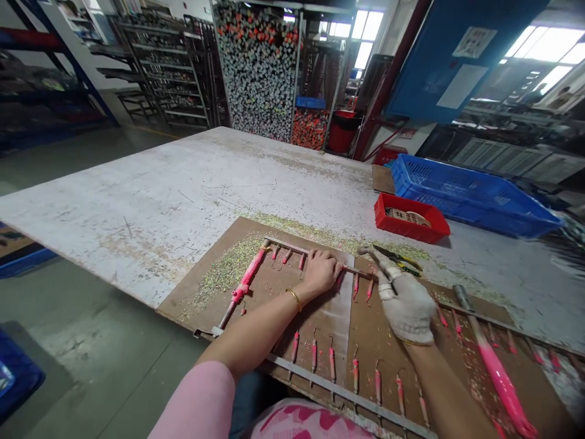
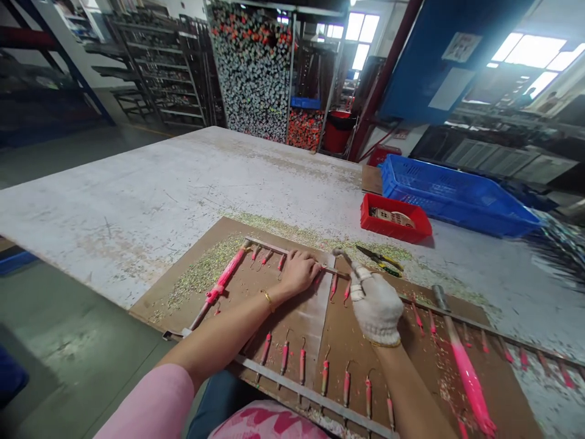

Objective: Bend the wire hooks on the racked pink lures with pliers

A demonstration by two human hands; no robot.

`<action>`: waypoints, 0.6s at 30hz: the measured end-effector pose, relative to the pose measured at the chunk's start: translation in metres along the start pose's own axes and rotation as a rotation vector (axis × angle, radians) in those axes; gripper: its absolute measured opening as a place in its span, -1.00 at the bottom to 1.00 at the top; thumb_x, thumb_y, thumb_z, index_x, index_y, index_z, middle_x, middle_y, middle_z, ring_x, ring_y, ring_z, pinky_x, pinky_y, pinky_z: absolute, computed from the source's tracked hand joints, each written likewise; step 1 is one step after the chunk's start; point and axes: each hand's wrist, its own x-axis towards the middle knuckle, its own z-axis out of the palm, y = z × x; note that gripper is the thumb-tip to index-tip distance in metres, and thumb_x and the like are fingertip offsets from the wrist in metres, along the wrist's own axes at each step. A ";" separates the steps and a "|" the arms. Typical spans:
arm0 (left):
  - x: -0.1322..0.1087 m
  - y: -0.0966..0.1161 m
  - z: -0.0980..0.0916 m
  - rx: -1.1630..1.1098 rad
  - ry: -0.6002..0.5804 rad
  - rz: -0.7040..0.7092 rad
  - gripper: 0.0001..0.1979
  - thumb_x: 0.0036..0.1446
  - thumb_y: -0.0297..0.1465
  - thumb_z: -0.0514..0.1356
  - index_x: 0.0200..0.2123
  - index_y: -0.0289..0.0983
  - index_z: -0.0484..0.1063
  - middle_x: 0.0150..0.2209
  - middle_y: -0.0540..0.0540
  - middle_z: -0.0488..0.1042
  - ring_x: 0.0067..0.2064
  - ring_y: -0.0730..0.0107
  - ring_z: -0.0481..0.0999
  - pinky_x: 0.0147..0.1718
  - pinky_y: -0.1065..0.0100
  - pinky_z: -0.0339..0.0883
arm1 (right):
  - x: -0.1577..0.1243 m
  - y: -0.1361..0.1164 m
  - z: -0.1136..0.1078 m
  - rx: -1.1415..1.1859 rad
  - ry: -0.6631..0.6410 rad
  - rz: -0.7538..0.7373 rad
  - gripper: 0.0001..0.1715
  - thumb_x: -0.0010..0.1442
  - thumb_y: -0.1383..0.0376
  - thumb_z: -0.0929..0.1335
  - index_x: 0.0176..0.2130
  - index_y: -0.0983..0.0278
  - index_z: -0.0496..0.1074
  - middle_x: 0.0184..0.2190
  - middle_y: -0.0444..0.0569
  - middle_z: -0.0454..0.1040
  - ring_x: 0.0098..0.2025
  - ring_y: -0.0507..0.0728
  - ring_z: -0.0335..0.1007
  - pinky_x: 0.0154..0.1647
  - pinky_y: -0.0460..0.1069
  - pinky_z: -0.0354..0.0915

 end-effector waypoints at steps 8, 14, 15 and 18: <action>0.001 -0.001 0.001 0.010 -0.013 -0.018 -0.61 0.47 -0.20 0.07 -0.22 -0.20 0.67 -0.09 -0.13 0.60 -0.01 0.19 0.44 0.20 0.06 0.07 | -0.003 -0.008 0.014 0.002 -0.355 -0.125 -0.49 0.44 0.21 0.20 0.24 0.10 0.50 -0.26 -0.02 0.59 -0.34 0.07 0.41 -0.40 -0.03 0.03; 0.000 -0.003 -0.001 0.019 -0.018 -0.016 -0.64 0.45 -0.20 0.12 -0.26 -0.21 0.65 -0.08 -0.11 0.60 0.01 0.19 0.44 0.20 0.07 0.07 | -0.002 -0.008 0.007 0.175 -0.438 -0.088 -0.49 0.45 0.16 0.22 0.28 0.06 0.45 -0.15 -0.04 0.64 -0.21 0.11 0.54 -0.31 -0.05 0.24; 0.001 -0.003 -0.002 0.019 -0.025 -0.016 -0.65 0.45 -0.20 0.13 -0.26 -0.21 0.65 -0.08 -0.11 0.60 0.01 0.19 0.44 0.20 0.06 0.08 | -0.002 -0.008 0.006 0.188 -0.446 -0.087 -0.49 0.45 0.16 0.22 0.29 0.06 0.45 -0.13 -0.04 0.65 -0.19 0.11 0.55 -0.29 -0.05 0.26; 0.000 -0.004 -0.006 0.010 -0.045 -0.005 -0.66 0.44 -0.20 0.14 -0.26 -0.22 0.64 -0.07 -0.11 0.60 0.03 0.19 0.46 0.21 0.06 0.09 | -0.003 -0.010 0.004 0.134 -0.457 -0.068 -0.48 0.46 0.16 0.21 0.31 0.04 0.43 -0.14 -0.04 0.67 -0.21 0.12 0.57 -0.35 -0.04 0.24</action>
